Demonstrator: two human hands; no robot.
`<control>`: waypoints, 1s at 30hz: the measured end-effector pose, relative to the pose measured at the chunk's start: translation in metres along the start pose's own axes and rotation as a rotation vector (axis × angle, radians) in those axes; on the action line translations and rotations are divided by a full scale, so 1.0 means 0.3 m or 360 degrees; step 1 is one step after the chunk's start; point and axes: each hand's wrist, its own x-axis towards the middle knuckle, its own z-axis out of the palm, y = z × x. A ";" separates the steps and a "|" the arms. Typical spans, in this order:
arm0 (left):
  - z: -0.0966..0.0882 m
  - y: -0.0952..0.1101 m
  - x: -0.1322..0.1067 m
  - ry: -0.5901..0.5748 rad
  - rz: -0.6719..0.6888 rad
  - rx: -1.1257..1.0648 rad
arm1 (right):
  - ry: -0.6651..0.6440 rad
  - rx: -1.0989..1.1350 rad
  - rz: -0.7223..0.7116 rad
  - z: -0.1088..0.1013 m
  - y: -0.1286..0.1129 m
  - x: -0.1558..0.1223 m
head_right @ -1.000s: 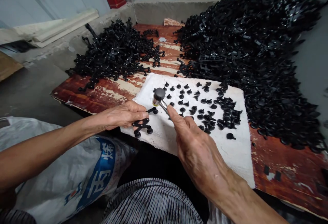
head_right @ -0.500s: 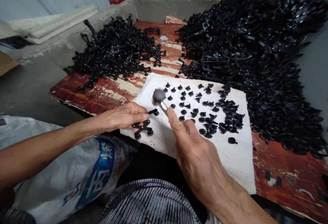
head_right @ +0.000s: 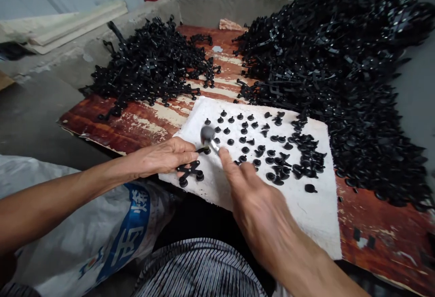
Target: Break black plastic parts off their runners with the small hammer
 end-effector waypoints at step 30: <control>0.162 0.089 -0.077 0.0121 0.0344 -0.0090 | 0.0232 0.1210 0.0905 0.047 -0.089 -0.038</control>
